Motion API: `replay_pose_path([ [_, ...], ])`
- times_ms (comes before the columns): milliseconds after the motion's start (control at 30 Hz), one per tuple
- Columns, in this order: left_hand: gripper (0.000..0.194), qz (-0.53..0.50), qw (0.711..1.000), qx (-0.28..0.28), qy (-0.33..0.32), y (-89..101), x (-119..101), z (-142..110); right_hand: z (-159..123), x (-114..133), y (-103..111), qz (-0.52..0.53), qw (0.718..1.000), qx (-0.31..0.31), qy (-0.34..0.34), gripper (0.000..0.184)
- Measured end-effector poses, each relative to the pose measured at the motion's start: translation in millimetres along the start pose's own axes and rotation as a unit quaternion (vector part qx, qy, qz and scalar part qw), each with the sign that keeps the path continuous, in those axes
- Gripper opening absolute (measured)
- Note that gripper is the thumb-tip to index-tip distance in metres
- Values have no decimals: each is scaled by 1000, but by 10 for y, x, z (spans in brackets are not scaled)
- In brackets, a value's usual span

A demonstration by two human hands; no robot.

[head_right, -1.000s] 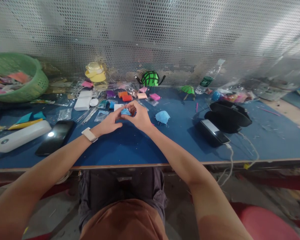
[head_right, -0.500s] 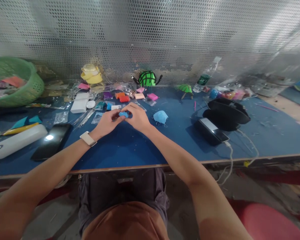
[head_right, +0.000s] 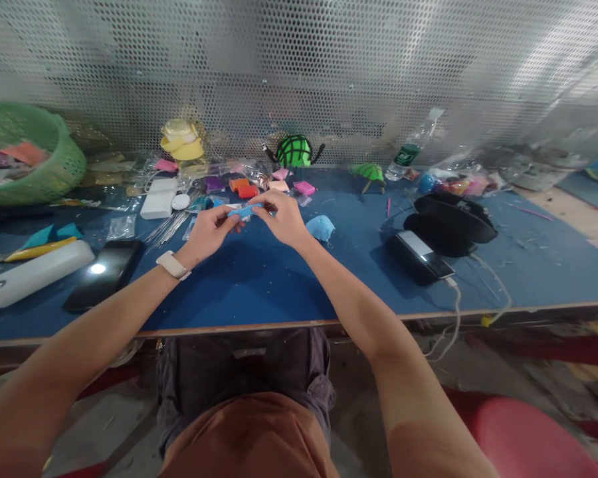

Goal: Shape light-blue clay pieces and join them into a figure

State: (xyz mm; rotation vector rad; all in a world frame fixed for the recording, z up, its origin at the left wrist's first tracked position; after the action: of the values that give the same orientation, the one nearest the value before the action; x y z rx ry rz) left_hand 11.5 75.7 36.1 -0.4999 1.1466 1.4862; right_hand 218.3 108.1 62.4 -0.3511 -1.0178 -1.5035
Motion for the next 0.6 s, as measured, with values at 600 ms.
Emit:
replay_pose_path([
  [600, 65, -76, 996, 2, 36, 17, 137, -12, -203, -155, -498, 252, 937, 154, -184, 72],
])
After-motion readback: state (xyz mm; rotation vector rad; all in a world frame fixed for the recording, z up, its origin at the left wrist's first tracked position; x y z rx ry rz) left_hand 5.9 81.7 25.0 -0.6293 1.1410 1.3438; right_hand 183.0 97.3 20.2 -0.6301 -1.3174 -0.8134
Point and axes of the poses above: each hand's wrist, its own z-axis towards the middle knuckle, its own y-axis out of the back of the hand, x = y × z, the point moved 8 cm from there along z, towards the middle knuckle, and after that the axes turned 3 degrees about x, right-handed, at the moved point
